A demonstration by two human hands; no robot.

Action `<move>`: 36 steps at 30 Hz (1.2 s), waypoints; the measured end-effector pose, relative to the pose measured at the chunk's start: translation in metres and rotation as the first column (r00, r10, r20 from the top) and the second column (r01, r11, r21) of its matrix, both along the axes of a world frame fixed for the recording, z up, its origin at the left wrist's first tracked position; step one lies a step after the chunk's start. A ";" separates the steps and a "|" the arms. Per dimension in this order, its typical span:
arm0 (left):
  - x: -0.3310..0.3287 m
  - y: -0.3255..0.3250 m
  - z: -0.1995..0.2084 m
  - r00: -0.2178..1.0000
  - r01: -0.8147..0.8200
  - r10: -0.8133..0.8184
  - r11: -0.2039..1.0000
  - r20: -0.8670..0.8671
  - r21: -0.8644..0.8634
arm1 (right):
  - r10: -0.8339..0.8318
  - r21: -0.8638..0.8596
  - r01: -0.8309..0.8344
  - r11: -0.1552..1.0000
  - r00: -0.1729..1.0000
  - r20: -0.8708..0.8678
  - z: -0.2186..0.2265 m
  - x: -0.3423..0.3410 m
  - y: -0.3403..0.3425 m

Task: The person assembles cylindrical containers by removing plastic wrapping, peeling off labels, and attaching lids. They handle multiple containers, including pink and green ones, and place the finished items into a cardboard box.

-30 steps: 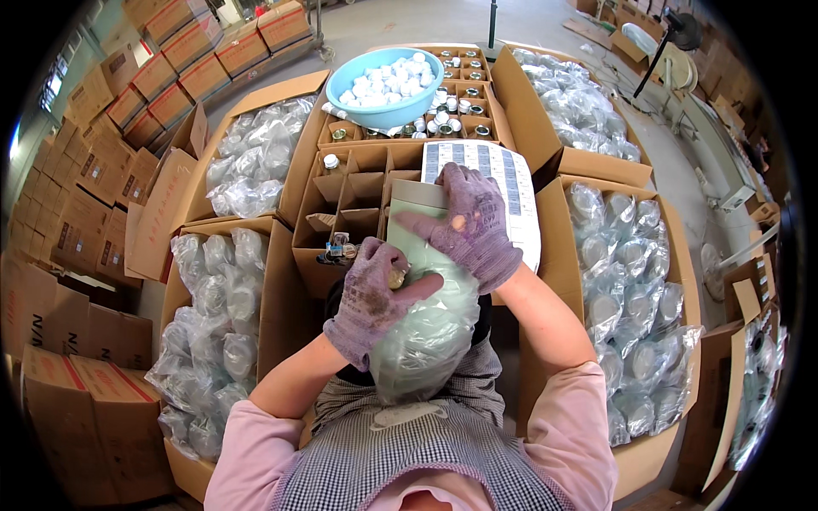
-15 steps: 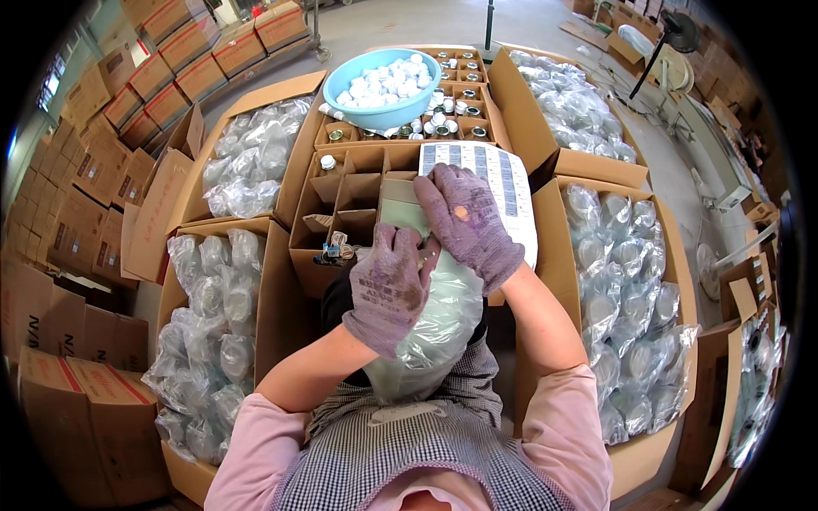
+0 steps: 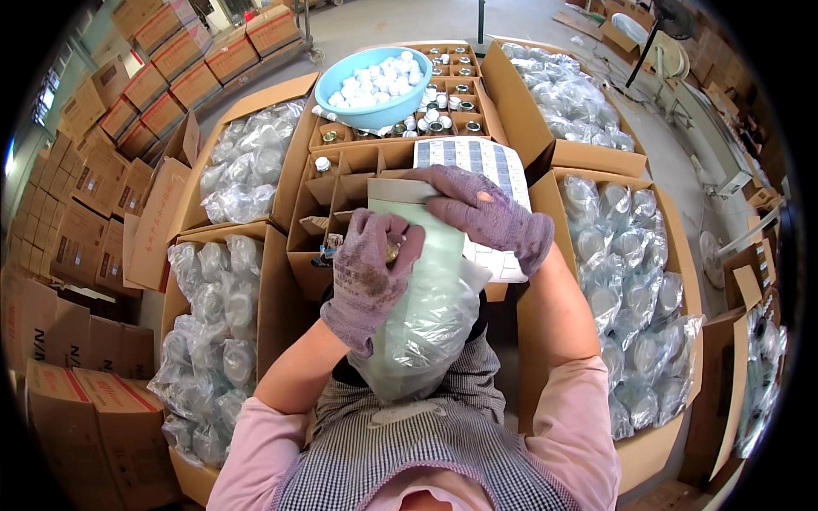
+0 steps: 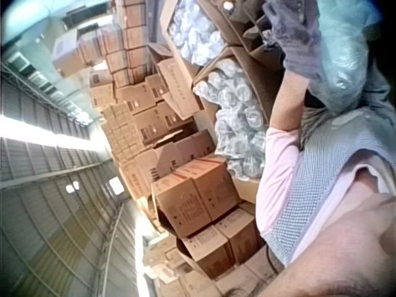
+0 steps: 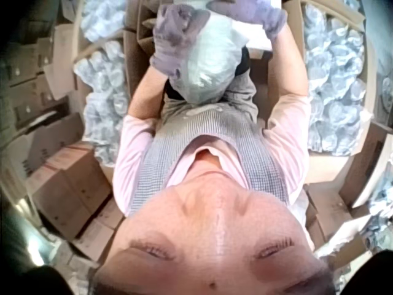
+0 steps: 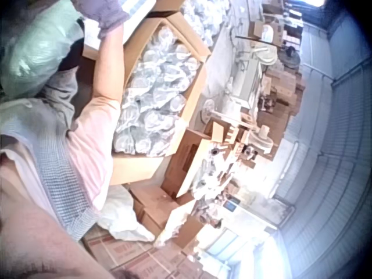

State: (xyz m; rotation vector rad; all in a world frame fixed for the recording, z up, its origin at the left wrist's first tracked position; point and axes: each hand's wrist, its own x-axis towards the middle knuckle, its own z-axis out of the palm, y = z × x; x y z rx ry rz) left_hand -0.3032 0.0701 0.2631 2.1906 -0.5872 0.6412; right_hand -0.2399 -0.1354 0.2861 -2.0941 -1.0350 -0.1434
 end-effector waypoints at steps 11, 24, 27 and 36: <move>0.056 0.038 0.049 0.921 0.346 -0.376 0.910 0.105 0.227 | -0.171 -0.005 0.171 0.985 0.984 0.053 -0.001 -0.011 0.016; 0.015 0.042 0.006 0.980 0.155 -0.147 0.987 -0.135 0.049 | -0.329 -0.072 0.324 0.943 0.941 -0.080 0.011 -0.025 0.018; 0.012 0.028 0.003 0.995 0.049 -0.049 0.999 -0.092 0.000 | -0.261 -0.082 0.258 0.963 0.965 -0.027 0.009 -0.021 0.015; 0.014 0.023 -0.015 0.996 0.077 -0.082 0.982 -0.019 -0.170 | -0.281 -0.053 0.277 0.959 0.953 -0.111 0.004 -0.026 0.011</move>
